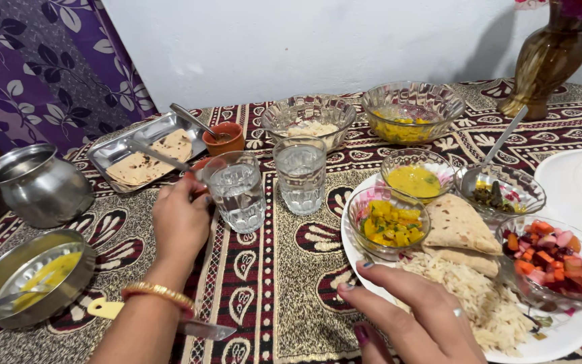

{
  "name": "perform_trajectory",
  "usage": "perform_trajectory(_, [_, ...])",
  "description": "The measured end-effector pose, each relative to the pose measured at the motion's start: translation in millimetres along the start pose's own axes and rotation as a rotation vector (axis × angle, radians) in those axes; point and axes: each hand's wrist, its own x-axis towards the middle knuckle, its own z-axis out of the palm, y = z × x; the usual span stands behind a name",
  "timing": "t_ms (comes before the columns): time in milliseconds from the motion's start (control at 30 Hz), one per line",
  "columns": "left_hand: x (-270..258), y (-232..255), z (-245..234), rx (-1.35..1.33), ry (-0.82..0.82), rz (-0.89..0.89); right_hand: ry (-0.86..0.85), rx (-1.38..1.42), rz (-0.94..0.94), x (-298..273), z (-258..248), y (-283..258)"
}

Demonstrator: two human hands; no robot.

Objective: The person scoops chopped vegetable salad from a large bowl into a small bowl, places it on a plate with rice, adds a folded flatbread, and spoons a red sauce onto the plate. The person then adjusts the plate and utensils on the table.

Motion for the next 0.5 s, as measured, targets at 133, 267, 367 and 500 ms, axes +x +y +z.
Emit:
perform_trajectory(133, [-25.0, -11.7, -31.0, 0.098, 0.084, 0.112, -0.005, 0.050, 0.011, 0.1, -5.0, -2.1])
perform_trajectory(267, [-62.8, -14.9, -70.6, 0.148, 0.077, 0.127, -0.034, 0.109, 0.050, 2.5, -16.5, -9.4])
perform_trajectory(367, [-96.4, -7.8, -92.7, 0.099, 0.099, 0.185, -0.028, 0.128, 0.084, 5.5, -25.9, -14.7])
perform_trajectory(500, [-130.0, 12.5, -102.2, 0.055, 0.078, 0.185, -0.007, 0.161, 0.140, 4.5, -37.8, -26.4])
